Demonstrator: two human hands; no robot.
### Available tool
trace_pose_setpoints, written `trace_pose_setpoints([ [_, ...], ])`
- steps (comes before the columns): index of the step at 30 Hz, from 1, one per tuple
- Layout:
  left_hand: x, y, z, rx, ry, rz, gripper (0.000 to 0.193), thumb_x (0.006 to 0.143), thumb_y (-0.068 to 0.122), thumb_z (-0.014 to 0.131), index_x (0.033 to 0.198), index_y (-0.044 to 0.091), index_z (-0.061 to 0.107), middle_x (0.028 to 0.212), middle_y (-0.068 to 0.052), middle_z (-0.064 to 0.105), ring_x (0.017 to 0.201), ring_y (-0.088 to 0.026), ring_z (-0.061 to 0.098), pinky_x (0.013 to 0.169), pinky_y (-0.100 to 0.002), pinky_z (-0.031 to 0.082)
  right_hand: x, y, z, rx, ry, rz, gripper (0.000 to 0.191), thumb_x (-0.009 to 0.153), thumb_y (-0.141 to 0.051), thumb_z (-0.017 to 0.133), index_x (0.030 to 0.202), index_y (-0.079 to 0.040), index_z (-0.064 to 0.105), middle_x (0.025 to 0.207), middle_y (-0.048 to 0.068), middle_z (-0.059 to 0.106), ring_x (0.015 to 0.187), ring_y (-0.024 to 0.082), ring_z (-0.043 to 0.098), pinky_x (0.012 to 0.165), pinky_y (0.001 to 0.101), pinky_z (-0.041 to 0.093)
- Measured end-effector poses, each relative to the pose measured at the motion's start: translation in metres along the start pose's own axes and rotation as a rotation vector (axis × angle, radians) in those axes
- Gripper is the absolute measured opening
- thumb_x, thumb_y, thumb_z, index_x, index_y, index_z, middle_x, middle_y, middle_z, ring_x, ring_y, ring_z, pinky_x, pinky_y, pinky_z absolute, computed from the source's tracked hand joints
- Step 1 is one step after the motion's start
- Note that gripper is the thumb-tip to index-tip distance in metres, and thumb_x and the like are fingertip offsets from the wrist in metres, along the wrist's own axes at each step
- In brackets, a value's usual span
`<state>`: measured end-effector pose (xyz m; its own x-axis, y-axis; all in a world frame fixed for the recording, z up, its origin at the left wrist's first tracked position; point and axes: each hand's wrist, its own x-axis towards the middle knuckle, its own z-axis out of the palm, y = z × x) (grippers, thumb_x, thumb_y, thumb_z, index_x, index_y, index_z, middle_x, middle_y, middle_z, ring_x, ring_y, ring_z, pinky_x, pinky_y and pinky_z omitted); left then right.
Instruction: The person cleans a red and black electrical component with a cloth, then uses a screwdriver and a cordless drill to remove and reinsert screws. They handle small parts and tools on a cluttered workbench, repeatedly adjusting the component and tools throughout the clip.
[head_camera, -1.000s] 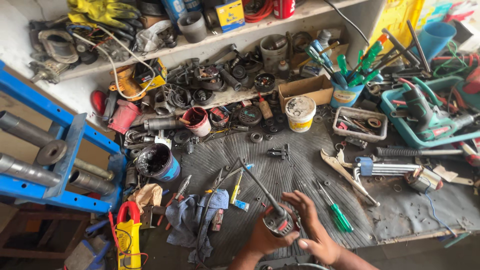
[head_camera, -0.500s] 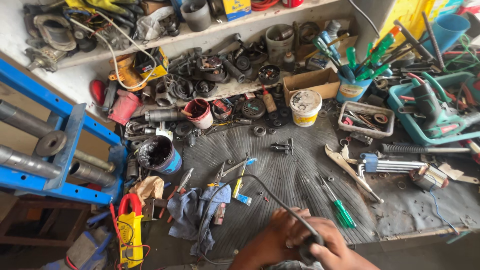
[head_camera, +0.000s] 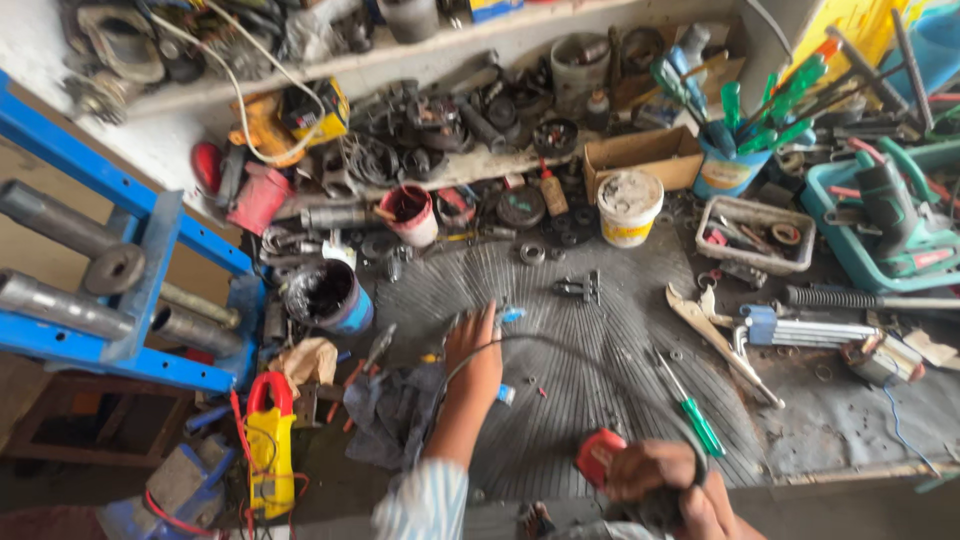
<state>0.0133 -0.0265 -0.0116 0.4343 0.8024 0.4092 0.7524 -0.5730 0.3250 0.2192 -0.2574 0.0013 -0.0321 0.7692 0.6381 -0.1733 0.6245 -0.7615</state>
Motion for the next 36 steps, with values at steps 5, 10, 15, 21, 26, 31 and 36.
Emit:
trace_pose_setpoints([
  [5, 0.058, 0.019, 0.006, 0.132, -0.076, -0.17, 0.016, 0.094, 0.03, 0.068, 0.095, 0.017, 0.076, 0.099, -0.006, 0.073, 0.1, -0.029, 0.068, 0.089, -0.048, 0.048, 0.019, -0.004, 0.011, -0.07, 0.027, 0.07, 0.068, 0.112, -0.044, 0.028, 0.091, 0.005, 0.07, 0.088, 0.023, 0.076, 0.085, 0.033, 0.076, 0.084, 0.0454, 0.06],
  [10, 0.078, 0.03, 0.013, 0.204, -0.167, -0.245, 0.022, 0.086, 0.035, 0.071, 0.083, 0.013, 0.075, 0.091, -0.007, 0.073, 0.09, -0.03, 0.071, 0.082, -0.049, 0.05, 0.039, 0.001, 0.029, -0.053, 0.097, 0.104, 0.066, 0.112, -0.04, 0.029, 0.092, 0.008, 0.07, 0.088, 0.024, 0.074, 0.084, 0.035, 0.074, 0.08, 0.0453, 0.059],
  [15, 0.077, 0.033, 0.026, 0.331, -0.032, -0.101, 0.008, 0.094, 0.017, 0.067, 0.09, 0.01, 0.07, 0.097, -0.008, 0.069, 0.092, -0.029, 0.069, 0.081, -0.045, 0.053, 0.056, 0.002, 0.024, -0.117, 0.084, 0.201, 0.066, 0.109, -0.04, 0.026, 0.089, 0.006, 0.07, 0.084, 0.02, 0.075, 0.07, 0.028, 0.074, 0.067, 0.0377, 0.06],
  [21, 0.034, 0.035, 0.022, -0.077, -0.119, 0.504, 0.012, 0.09, 0.017, 0.07, 0.094, 0.007, 0.064, 0.097, -0.009, 0.062, 0.094, -0.03, 0.062, 0.083, -0.048, 0.05, 0.064, 0.005, 0.025, -0.194, 0.088, 0.145, 0.066, 0.111, -0.041, 0.025, 0.089, 0.003, 0.07, 0.082, 0.017, 0.076, 0.071, 0.026, 0.075, 0.068, 0.0363, 0.06],
  [26, -0.036, 0.045, -0.007, -0.416, -0.129, 0.697, 0.009, 0.096, 0.012, 0.071, 0.101, 0.007, 0.065, 0.104, -0.006, 0.071, 0.103, -0.026, 0.069, 0.104, -0.049, 0.053, 0.059, 0.003, 0.032, -0.273, 0.063, 0.118, 0.067, 0.111, -0.043, 0.027, 0.088, 0.002, 0.072, 0.083, 0.016, 0.076, 0.074, 0.027, 0.077, 0.07, 0.0364, 0.06],
  [31, -0.07, 0.062, -0.049, -0.795, -0.048, -0.008, 0.014, 0.09, 0.008, 0.075, 0.103, 0.006, 0.073, 0.098, -0.009, 0.079, 0.095, -0.027, 0.078, 0.084, -0.04, 0.061, 0.057, 0.007, 0.031, -0.239, 0.072, 0.166, 0.074, 0.11, -0.05, 0.026, 0.087, 0.002, 0.072, 0.081, 0.017, 0.076, 0.075, 0.028, 0.076, 0.071, 0.0371, 0.059],
  [36, -0.066, 0.089, -0.097, -1.018, -0.067, 0.213, 0.019, 0.089, 0.003, 0.081, 0.105, 0.006, 0.072, 0.104, -0.01, 0.08, 0.103, -0.026, 0.081, 0.091, -0.039, 0.063, 0.056, 0.018, 0.025, -0.121, 0.207, 0.32, 0.083, 0.102, -0.066, 0.027, 0.089, 0.005, 0.069, 0.078, 0.015, 0.073, 0.07, 0.023, 0.07, 0.066, 0.0343, 0.055],
])
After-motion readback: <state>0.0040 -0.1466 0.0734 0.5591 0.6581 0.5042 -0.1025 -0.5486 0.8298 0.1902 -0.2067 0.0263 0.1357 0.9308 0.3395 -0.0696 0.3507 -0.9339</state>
